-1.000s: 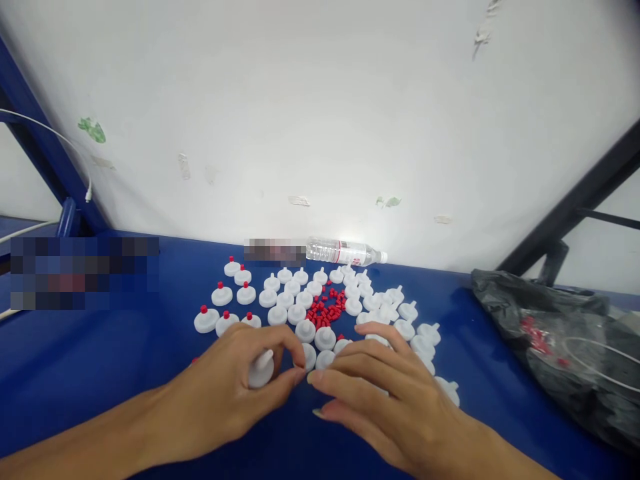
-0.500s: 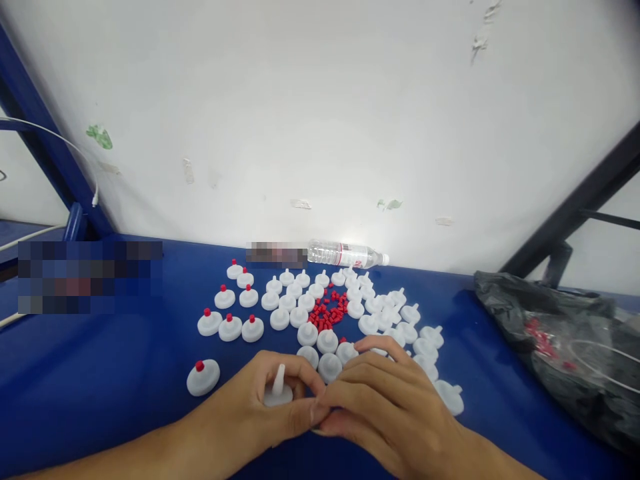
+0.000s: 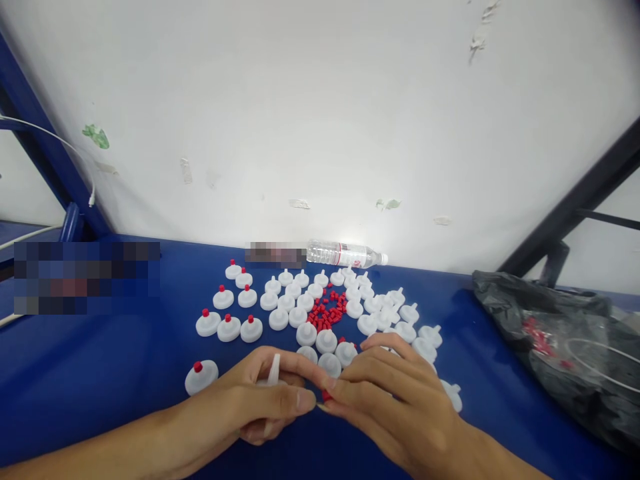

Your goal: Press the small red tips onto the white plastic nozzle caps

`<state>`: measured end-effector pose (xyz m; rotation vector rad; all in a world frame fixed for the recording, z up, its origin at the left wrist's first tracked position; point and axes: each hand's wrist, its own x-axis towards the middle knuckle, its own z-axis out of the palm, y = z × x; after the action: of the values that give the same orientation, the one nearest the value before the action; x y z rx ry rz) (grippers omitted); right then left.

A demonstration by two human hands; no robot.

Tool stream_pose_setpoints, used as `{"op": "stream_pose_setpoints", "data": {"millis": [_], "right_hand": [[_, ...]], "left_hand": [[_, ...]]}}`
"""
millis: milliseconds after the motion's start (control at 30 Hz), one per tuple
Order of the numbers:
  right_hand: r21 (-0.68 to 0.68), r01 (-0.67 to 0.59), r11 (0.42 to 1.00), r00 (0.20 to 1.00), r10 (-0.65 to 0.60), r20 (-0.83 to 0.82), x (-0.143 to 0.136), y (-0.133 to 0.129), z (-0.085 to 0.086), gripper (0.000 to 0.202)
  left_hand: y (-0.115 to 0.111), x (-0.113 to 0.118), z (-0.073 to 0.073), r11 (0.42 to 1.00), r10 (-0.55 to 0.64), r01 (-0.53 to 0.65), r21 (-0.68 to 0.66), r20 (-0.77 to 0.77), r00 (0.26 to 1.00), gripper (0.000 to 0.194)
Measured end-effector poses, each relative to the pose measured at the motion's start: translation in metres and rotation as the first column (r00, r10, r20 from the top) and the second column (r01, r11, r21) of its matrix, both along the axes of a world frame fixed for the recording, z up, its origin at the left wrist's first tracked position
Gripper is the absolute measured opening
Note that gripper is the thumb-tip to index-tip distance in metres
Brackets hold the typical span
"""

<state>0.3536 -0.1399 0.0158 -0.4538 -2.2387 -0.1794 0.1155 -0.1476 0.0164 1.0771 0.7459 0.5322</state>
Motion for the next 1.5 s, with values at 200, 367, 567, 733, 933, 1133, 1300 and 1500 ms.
{"op": "stream_pose_setpoints", "data": {"millis": [200,367,567,733,933,1133,1300,1500], "right_hand": [[-0.038,-0.004,0.999,0.999,0.003,-0.034,0.003,0.0,0.0,0.006],[-0.065,-0.032,0.997,0.997,0.028,-0.066,0.0,0.0,0.001,0.01],[-0.104,-0.091,0.99,0.996,0.09,-0.01,-0.002,-0.002,-0.001,0.009],[-0.126,-0.119,0.985,0.992,0.124,0.031,-0.001,-0.002,-0.003,0.011],[-0.144,-0.127,0.981,0.99,0.135,0.042,-0.002,-0.004,-0.005,0.012],[-0.161,-0.135,0.978,0.985,0.151,0.086,-0.001,-0.006,-0.005,0.02],[-0.25,-0.159,0.955,0.985,0.169,0.021,-0.005,-0.009,-0.002,0.019],[-0.546,-0.048,0.837,0.998,0.014,-0.067,-0.008,-0.022,0.001,0.017]], "left_hand": [[-0.01,-0.003,-0.005,0.958,0.03,0.01,0.288,-0.136,0.99,0.058],[-0.019,0.0,-0.006,0.733,0.213,0.209,0.647,-0.51,0.833,0.068],[-0.022,0.007,-0.003,0.667,0.228,0.332,0.666,-0.608,0.761,0.084],[-0.021,0.008,-0.005,0.666,0.258,0.356,0.655,-0.651,0.714,0.088],[-0.022,0.005,-0.005,0.653,0.254,0.367,0.663,-0.647,0.719,0.088],[-0.026,0.005,-0.01,0.517,0.332,0.263,0.815,-0.474,0.816,0.082],[-0.022,0.005,-0.01,0.445,0.303,0.309,0.84,-0.467,0.831,0.076],[-0.014,-0.002,-0.022,0.304,0.373,0.29,0.908,-0.393,0.841,0.098]]}}
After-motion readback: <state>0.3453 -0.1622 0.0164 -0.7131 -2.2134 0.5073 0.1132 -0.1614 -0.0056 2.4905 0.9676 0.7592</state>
